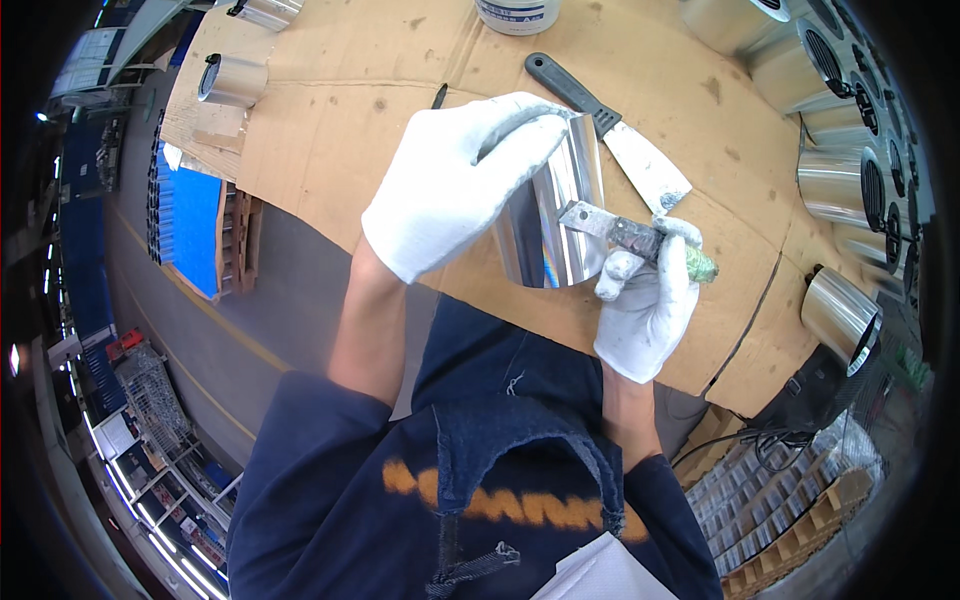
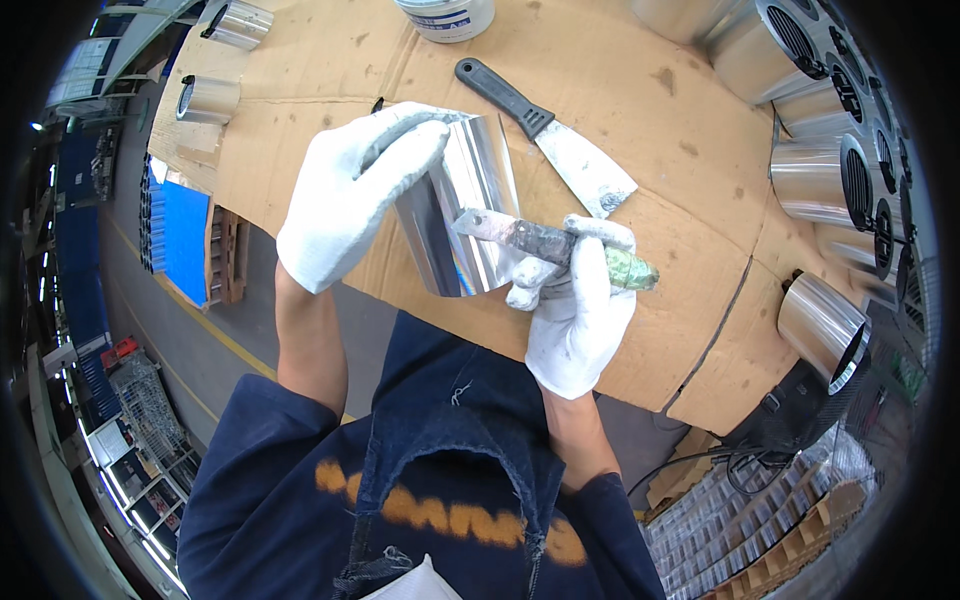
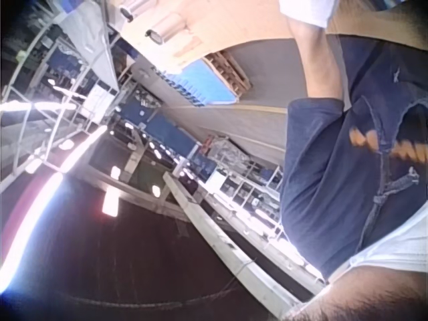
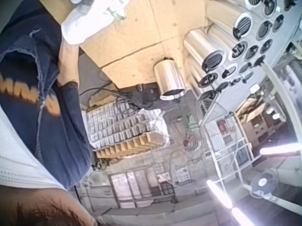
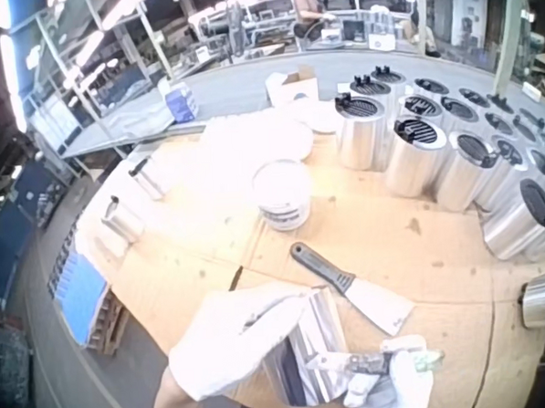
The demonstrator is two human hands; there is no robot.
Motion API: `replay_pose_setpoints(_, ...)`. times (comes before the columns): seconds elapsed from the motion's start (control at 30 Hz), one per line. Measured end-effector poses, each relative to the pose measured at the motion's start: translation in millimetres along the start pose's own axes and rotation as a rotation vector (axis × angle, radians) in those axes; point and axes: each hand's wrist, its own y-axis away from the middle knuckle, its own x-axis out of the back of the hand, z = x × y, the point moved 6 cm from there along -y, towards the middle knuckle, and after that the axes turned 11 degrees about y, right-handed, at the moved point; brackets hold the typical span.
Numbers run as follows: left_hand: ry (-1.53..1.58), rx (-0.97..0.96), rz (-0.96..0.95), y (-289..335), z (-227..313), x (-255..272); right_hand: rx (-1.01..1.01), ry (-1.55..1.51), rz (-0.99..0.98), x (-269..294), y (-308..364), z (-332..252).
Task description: Scraping residue or burrs off the exterior of a polished metal cylinder using a hand scraper.
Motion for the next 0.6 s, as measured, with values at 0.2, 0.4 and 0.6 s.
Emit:
replay_pose_setpoints(0.2,-0.027,0.003,-0.016,-0.9,-0.1,-1.0,0.044,0.011,0.026,1.6,-0.7,-1.1)
replay_pose_setpoints(0.4,-0.03,-0.029,-0.003,0.3,-4.1,0.3,0.038,0.032,0.023,-1.6,-0.6,-2.6)
replay_pose_setpoints(0.6,-0.029,0.008,-0.013,-0.5,-2.1,0.5,0.075,0.034,0.028,-1.0,-0.2,-4.7)
